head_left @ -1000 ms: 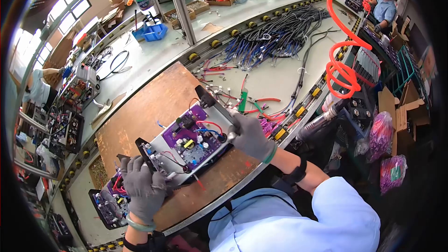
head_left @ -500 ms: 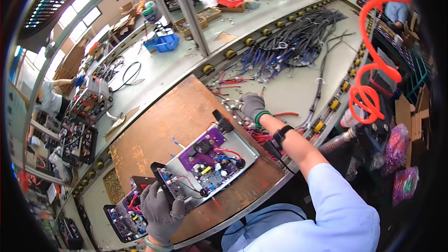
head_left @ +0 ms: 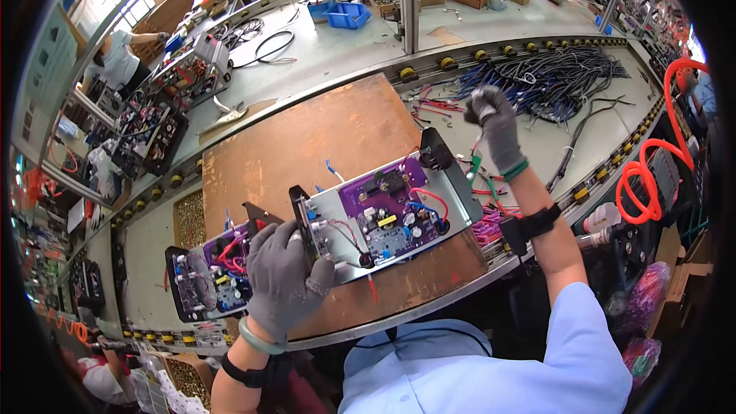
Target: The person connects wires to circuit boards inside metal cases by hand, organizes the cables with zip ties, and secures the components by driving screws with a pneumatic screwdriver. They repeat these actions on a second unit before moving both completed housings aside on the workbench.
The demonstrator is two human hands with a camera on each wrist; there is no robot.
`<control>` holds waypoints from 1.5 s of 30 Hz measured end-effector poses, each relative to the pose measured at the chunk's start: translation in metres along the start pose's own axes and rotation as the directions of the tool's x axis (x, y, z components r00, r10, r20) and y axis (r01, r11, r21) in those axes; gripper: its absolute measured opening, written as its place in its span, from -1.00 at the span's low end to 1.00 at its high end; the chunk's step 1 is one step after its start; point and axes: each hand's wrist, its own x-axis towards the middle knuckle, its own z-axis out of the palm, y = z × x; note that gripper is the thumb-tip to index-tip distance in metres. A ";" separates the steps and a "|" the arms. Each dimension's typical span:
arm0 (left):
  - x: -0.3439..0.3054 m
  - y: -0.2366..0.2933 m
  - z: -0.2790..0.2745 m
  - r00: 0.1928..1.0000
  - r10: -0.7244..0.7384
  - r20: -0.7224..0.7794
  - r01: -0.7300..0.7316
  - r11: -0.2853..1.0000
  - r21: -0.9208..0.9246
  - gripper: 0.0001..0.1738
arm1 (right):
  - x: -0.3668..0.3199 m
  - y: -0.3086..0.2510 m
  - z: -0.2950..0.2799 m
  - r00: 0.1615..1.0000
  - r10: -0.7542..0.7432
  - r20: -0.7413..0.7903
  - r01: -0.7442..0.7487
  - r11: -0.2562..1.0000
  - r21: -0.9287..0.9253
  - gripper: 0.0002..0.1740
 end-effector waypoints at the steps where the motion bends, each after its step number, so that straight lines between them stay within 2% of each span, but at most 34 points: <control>1: -0.001 0.000 0.000 1.000 0.003 -0.005 -0.003 1.000 0.009 -0.60 | 0.000 -0.033 0.010 0.995 -0.047 0.088 0.054 0.996 -0.077 -0.93; 2: -0.002 0.000 0.001 1.000 0.009 -0.013 -0.009 1.000 0.017 -0.60 | 0.002 -0.061 0.021 0.980 -0.090 0.179 0.117 0.982 -0.148 -0.92; 3: -0.003 0.000 0.000 0.999 0.021 -0.025 -0.021 1.000 0.020 -0.61 | -0.003 -0.090 0.038 0.976 -0.057 0.211 0.110 0.962 -0.251 -0.93; 4: -0.005 -0.001 0.001 0.999 0.014 -0.031 -0.014 1.000 0.013 -0.61 | -0.009 -0.099 0.053 0.974 -0.057 0.219 0.114 0.960 -0.258 -0.93; 5: -0.006 -0.002 0.002 0.999 0.016 -0.036 -0.016 1.000 0.008 -0.61 | -0.016 -0.106 0.068 0.837 -0.234 0.496 0.421 0.852 -0.310 -0.93; 6: -0.006 -0.002 0.002 0.999 0.017 -0.042 -0.017 1.000 0.004 -0.62 | -0.022 -0.114 0.084 0.590 -0.326 0.739 0.694 0.673 -0.258 -0.93; 8: -0.007 -0.001 0.003 0.997 0.012 -0.075 -0.013 1.000 -0.014 -0.62 | -0.060 -0.137 0.112 0.344 -0.118 0.931 0.904 0.310 -0.295 -0.95; 10: -0.009 -0.003 0.004 0.995 0.022 -0.096 -0.023 1.000 -0.002 -0.62 | -0.083 -0.128 0.135 0.259 0.171 0.951 0.957 0.085 -0.276 -0.92; 11: -0.010 -0.003 0.005 0.994 0.018 -0.104 -0.019 1.000 -0.007 -0.62 | -0.085 -0.121 0.141 0.214 0.232 0.949 0.975 0.011 -0.222 -0.89; 12: -0.010 -0.003 0.005 0.994 0.019 -0.109 -0.019 1.000 -0.003 -0.63 | -0.087 -0.113 0.144 0.207 0.237 0.949 0.977 0.005 -0.215 -0.89; 14: -0.011 -0.003 0.005 0.992 0.012 -0.122 -0.012 1.000 0.000 -0.63 | -0.090 -0.100 0.149 0.177 0.323 0.930 0.983 -0.103 -0.151 -0.92; 16: -0.011 -0.002 0.003 0.992 0.010 -0.125 -0.012 1.000 -0.020 -0.64 | -0.089 -0.102 0.155 0.165 0.327 0.931 0.986 -0.080 -0.146 -0.89; 18: -0.012 -0.004 0.006 0.991 0.007 -0.132 -0.011 1.000 -0.029 -0.64 | -0.087 -0.105 0.160 0.207 0.416 0.886 0.975 -0.013 -0.222 -0.86; 24: -0.012 -0.006 0.009 0.986 0.020 -0.165 -0.025 0.999 -0.024 -0.63 | -0.080 -0.115 0.173 0.181 0.535 0.825 0.965 0.067 -0.255 -0.82; 27: -0.012 -0.008 0.010 0.986 0.015 -0.163 -0.021 0.999 -0.038 -0.64 | -0.083 -0.119 0.174 0.184 0.488 0.853 0.970 0.052 -0.239 -0.82; 31: -0.011 -0.008 0.009 0.987 0.006 -0.160 -0.015 0.998 -0.055 -0.63 | -0.084 -0.105 0.171 0.215 0.544 0.811 0.964 0.015 -0.265 -0.85; 34: -0.012 -0.007 0.008 0.990 -0.009 -0.141 0.001 0.998 -0.059 -0.62 | -0.082 -0.105 0.177 0.184 0.544 0.819 0.967 0.050 -0.251 -0.86; 36: -0.011 -0.005 0.006 0.991 -0.020 -0.129 0.012 0.998 -0.065 -0.60 | -0.076 -0.108 0.188 0.148 0.685 0.713 0.954 0.091 -0.285 -0.86; 37: -0.011 -0.005 0.006 0.992 -0.028 -0.120 0.020 0.997 -0.071 -0.57 | -0.073 -0.109 0.191 0.148 0.686 0.713 0.954 0.091 -0.285 -0.86; 39: -0.011 -0.006 0.008 0.988 -0.021 -0.155 0.012 0.998 -0.060 -0.57 | -0.063 -0.108 0.200 0.071 0.725 0.685 0.935 0.190 -0.298 -0.88; 40: -0.012 -0.006 0.010 0.983 -0.012 -0.182 0.003 0.999 -0.047 -0.57 | -0.059 -0.106 0.205 0.064 0.728 0.683 0.935 0.195 -0.295 -0.88; 43: -0.011 -0.004 0.008 0.988 -0.031 -0.150 0.022 0.998 -0.061 -0.57 | -0.050 -0.096 0.215 0.086 0.876 0.475 0.827 0.203 -0.524 -0.83; 44: -0.012 -0.004 0.008 0.989 -0.028 -0.142 0.020 0.998 -0.061 -0.57 | -0.050 -0.097 0.212 0.084 0.876 0.475 0.823 0.208 -0.529 -0.83; 45: -0.011 -0.005 0.009 0.988 -0.032 -0.149 0.024 0.998 -0.058 -0.57 | -0.050 -0.103 0.208 0.130 0.822 0.555 0.806 0.238 -0.542 -0.83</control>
